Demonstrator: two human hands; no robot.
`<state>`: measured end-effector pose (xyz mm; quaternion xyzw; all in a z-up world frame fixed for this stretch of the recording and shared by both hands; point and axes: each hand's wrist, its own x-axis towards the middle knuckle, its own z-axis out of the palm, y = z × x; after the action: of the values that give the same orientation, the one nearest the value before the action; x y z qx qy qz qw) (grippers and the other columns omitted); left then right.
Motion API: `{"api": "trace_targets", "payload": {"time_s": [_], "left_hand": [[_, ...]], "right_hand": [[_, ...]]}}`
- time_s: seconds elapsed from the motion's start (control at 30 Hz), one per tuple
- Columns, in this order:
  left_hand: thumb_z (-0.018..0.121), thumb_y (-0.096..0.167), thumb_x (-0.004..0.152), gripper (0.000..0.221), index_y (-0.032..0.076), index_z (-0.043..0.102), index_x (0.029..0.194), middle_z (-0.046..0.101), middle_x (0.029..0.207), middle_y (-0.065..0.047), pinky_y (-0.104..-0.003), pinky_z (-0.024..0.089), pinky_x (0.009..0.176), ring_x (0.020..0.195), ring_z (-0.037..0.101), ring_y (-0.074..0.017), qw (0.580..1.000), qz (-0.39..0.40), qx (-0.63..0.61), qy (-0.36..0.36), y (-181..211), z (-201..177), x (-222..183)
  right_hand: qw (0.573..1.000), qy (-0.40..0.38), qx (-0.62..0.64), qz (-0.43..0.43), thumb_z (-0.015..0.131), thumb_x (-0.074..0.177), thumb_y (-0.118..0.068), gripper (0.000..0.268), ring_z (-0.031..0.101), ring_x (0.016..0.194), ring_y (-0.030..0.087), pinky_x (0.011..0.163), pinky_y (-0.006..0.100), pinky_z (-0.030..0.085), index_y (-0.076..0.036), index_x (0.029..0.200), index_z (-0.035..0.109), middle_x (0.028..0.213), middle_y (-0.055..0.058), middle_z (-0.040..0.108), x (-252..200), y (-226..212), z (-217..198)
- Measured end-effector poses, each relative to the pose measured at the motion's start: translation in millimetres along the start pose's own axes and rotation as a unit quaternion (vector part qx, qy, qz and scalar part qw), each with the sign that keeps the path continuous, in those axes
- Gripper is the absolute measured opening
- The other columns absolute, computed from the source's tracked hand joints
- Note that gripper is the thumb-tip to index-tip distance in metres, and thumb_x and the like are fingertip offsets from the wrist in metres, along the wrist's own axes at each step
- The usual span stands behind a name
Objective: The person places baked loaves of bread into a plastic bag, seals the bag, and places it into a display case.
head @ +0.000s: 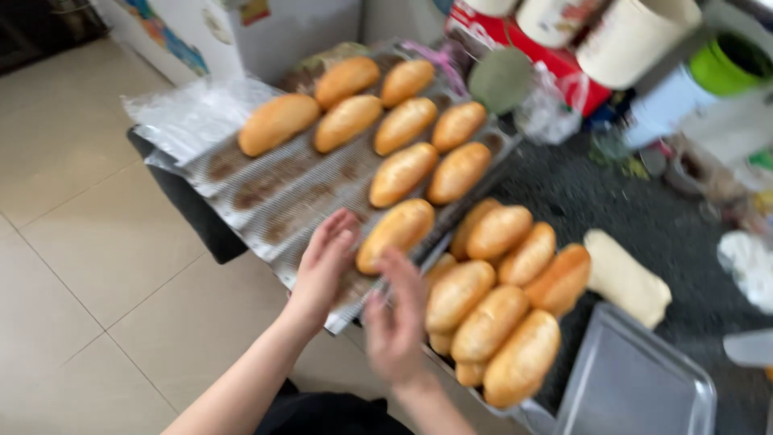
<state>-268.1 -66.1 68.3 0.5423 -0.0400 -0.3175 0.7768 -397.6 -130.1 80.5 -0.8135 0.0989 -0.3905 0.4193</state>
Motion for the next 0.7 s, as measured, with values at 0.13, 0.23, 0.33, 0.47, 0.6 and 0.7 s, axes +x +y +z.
{"api": "trace_targets", "payload": {"time_s": [0.13, 0.23, 0.33, 0.47, 0.6, 0.7], "left_hand": [[0.043, 0.042, 0.094, 0.07, 0.012, 0.044, 0.158, 0.052, 0.16, -0.014, -0.049, 0.037, 0.119, 0.145, 0.048, -0.031, 0.946, -0.135, -0.286, -0.072, 30, -71, 21], [0.033, 0.057, 0.107, 0.07, 0.015, 0.036, 0.162, 0.041, 0.165, -0.02, -0.048, 0.037, 0.12, 0.147, 0.045, -0.0406, 0.873, -0.074, -0.383, -0.293, 34, -156, 51], [0.034, 0.058, 0.106, 0.069, 0.018, 0.039, 0.161, 0.043, 0.165, -0.013, -0.045, 0.04, 0.114, 0.142, 0.049, -0.0326, 0.896, -0.045, -0.386, -0.213, 102, -209, 43], [0.025, 0.051, 0.105, 0.073, 0.001, 0.047, 0.154, 0.054, 0.154, -0.017, -0.045, 0.039, 0.115, 0.138, 0.051, -0.0313, 0.947, -0.113, -0.3, 0.018, 180, -271, 26], [0.025, 0.059, 0.103, 0.083, -0.002, 0.039, 0.158, 0.044, 0.161, -0.023, -0.051, 0.026, 0.121, 0.146, 0.042, -0.0349, 0.955, -0.033, -0.28, -0.089, 185, -358, 37], [0.033, 0.034, 0.097, 0.061, 0.012, 0.04, 0.154, 0.053, 0.153, -0.024, -0.048, 0.033, 0.118, 0.135, 0.052, -0.0375, 0.94, -0.099, -0.286, 0.158, 242, -371, 37]], "right_hand": [[0.979, -0.15, 0.088, -0.107, 0.058, 0.105, -0.027, 0.047, 0.043, 0.155, 0.035, 0.132, 0.054, 0.025, -0.005, 0.147, 0.056, 0.163, 0.016, 0.045, 24, -35, 108], [0.97, -0.201, 0.021, -0.133, 0.054, 0.104, -0.028, 0.042, 0.035, 0.157, 0.027, 0.133, 0.048, 0.016, -0.011, 0.14, 0.066, 0.158, 0.007, 0.053, 51, -52, 192], [0.958, -0.234, 0.046, -0.16, 0.048, 0.106, -0.039, 0.051, 0.035, 0.159, 0.028, 0.134, 0.047, 0.015, -0.009, 0.145, 0.062, 0.16, 0.01, 0.052, 83, -65, 261], [0.959, -0.25, 0.051, -0.122, 0.051, 0.101, -0.032, 0.046, 0.055, 0.14, 0.03, 0.13, 0.051, 0.021, -0.009, 0.14, 0.063, 0.145, 0.009, 0.063, 110, -77, 349], [0.953, -0.304, 0.01, -0.006, 0.041, 0.106, -0.036, 0.044, 0.063, 0.127, 0.027, 0.127, 0.064, 0.007, -0.012, 0.123, 0.074, 0.125, 0.007, 0.075, 123, -44, 440], [0.914, -0.37, -0.046, 0.159, 0.025, 0.099, -0.061, 0.078, 0.076, 0.101, 0.035, 0.116, 0.075, 0.009, -0.007, 0.11, 0.081, 0.094, 0.007, 0.083, 143, -19, 487]]}}
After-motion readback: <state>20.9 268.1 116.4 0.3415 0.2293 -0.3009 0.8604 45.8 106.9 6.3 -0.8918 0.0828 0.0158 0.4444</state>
